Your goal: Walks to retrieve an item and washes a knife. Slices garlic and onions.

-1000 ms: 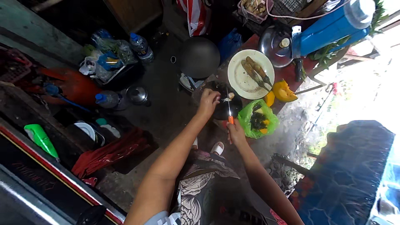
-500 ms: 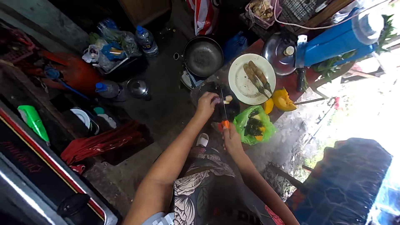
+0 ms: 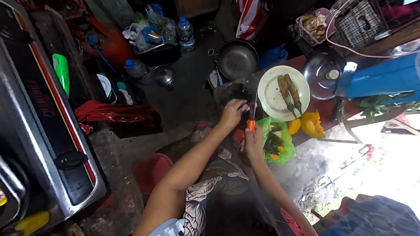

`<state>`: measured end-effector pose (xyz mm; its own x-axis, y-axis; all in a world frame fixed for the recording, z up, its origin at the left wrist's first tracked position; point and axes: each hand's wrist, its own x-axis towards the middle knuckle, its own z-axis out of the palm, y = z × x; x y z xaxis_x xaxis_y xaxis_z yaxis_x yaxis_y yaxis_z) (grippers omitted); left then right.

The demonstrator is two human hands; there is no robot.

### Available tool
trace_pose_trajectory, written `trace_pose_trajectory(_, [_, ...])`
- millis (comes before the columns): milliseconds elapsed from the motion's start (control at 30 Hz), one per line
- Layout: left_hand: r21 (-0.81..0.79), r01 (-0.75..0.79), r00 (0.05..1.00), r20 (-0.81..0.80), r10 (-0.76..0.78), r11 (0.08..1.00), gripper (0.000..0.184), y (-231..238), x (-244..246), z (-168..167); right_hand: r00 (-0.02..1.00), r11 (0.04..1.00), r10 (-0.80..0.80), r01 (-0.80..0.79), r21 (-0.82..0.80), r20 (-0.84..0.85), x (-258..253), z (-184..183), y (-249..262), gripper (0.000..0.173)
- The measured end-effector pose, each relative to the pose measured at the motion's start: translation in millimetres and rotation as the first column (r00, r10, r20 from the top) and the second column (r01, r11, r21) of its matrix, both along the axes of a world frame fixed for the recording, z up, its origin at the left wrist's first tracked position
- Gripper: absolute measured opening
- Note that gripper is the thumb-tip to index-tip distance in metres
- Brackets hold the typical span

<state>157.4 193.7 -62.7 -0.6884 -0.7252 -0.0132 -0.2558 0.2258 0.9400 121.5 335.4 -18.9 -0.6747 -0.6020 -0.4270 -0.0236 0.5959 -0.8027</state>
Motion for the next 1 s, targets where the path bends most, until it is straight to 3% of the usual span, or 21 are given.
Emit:
trace_pose_trajectory(167, [-0.002, -0.045, 0.999, 0.014, 0.045, 0.999, 0.025, -4.4, 15.7, 4.0, 0.998, 0.987, -0.008, 0.019, -0.158, 0.066, 6.3, 2.7, 12.2, 0.044])
trace_pose_trajectory(267, [-0.138, 0.114, 0.993, 0.028, -0.111, 0.984, 0.030, -9.5, 13.5, 6.6, 0.996, 0.966, -0.025, 0.047, -0.255, 0.087, 7.8, 5.0, 19.9, 0.045])
trace_pose_trajectory(367, [-0.292, 0.316, 0.948, 0.143, -0.285, 0.903, 0.038, -10.3, -1.3, 5.2, 0.991, 0.940, -0.051, 0.090, -0.328, 0.125, 8.2, 8.9, 23.6, 0.045])
trace_pose_trajectory(467, [-0.329, 0.411, 0.911, 0.187, -0.368, 0.850, 0.024, -17.0, -15.4, -0.9, 0.969, 0.900, -0.119, 0.198, -0.388, 0.218, 5.8, 13.3, 20.7, 0.044])
trace_pose_trajectory(633, [0.080, 0.489, 0.861, 0.113, -0.495, 0.869, 0.030, -62.8, -45.4, 13.4, 0.887, 0.755, -0.325, 0.452, -0.476, 0.328, 10.0, 7.4, 2.2, 0.038])
trace_pose_trajectory(700, [0.092, 0.574, 0.807, 0.103, -0.581, 0.813, 0.024, -80.9, -70.0, 9.4, 0.878, 0.716, -0.403, 0.479, -0.508, 0.259, 16.1, -1.8, -11.5, 0.039])
trace_pose_trajectory(767, [-0.016, 0.765, 0.641, 0.118, -0.759, 0.644, 0.017, -96.7, -97.1, 8.2, 0.843, 0.691, -0.518, 0.511, -0.511, 0.144, 22.0, -9.5, -32.2, 0.043])
trace_pose_trajectory(833, [-0.125, 0.931, 0.363, 0.205, -0.909, 0.344, 0.034, -110.8, -116.5, 7.4, 0.751, 0.660, -0.658, 0.606, -0.443, 0.047, 32.7, -12.6, -56.2, 0.047])
trace_pose_trajectory(900, [-0.149, 0.984, 0.138, 0.257, -0.956, 0.102, 0.036, -119.4, -126.5, 5.7, 0.614, 0.582, -0.789, 0.730, -0.358, -0.030, 44.1, -14.9, -80.1, 0.047])
trace_pose_trajectory(1000, [-0.149, 0.987, -0.010, 0.281, -0.960, -0.054, 0.024, -126.9, -126.7, 0.9, 0.460, 0.458, -0.887, 0.862, -0.217, -0.047, 62.0, -10.1, -108.8, 0.043])
